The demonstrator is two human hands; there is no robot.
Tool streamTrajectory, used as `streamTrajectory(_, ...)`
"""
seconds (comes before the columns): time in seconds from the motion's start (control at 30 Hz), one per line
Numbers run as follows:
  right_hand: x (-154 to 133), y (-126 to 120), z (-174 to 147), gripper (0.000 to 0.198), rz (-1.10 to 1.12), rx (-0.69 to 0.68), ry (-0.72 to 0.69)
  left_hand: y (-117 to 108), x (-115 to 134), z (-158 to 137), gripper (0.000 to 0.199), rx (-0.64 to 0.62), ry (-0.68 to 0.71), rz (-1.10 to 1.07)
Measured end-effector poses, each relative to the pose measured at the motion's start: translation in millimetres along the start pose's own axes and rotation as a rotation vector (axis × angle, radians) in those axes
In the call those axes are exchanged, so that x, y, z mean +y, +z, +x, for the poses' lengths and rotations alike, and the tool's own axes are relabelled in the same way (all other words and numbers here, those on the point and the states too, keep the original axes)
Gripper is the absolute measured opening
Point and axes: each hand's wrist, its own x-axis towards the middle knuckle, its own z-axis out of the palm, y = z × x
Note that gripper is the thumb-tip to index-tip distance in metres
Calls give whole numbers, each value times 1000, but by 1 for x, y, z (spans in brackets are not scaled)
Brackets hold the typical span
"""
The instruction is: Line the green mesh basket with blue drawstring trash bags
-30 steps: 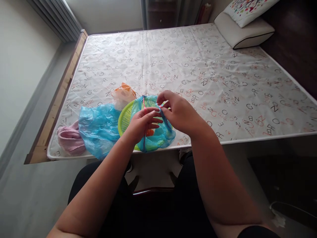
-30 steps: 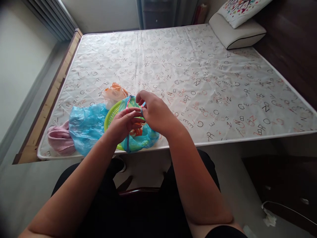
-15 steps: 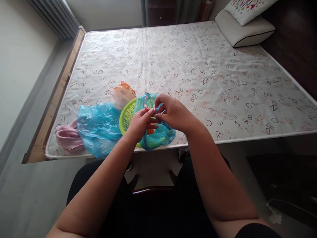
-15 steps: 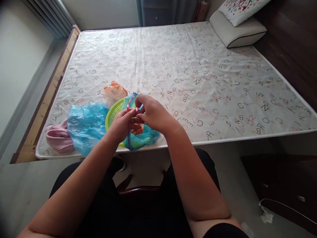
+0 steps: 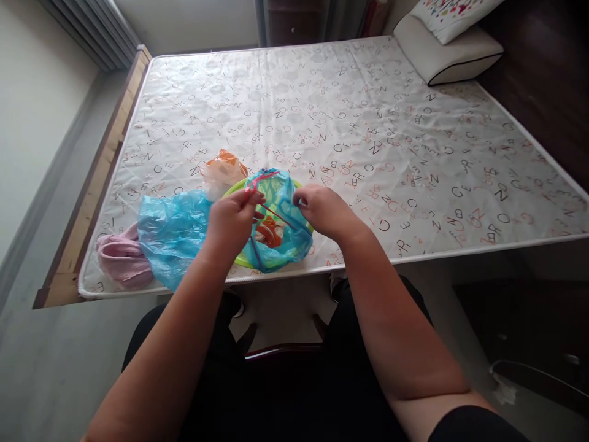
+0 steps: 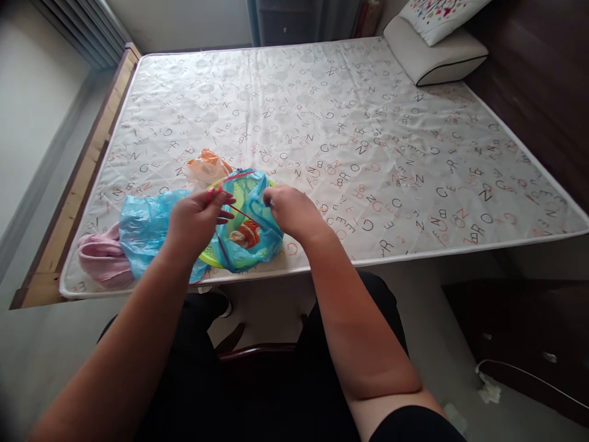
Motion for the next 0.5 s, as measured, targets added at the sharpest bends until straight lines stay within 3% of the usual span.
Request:
streamTrajectory(0.2,10,-1,-1,25,-82,199,166,-34,24,8,27,99,1,-282)
streamTrajectory(0.3,2,-2,-3,39,0,237,24,-38,32,6,29,93,17,-374)
streamTrajectory(0.4,-7,2,-3,57,52,132,-190,-39,45,0,28,83,57,-476)
streamTrajectory(0.5,-7,12,0,30,5,-103,-204,-50,64,-5,24,54,91,-630)
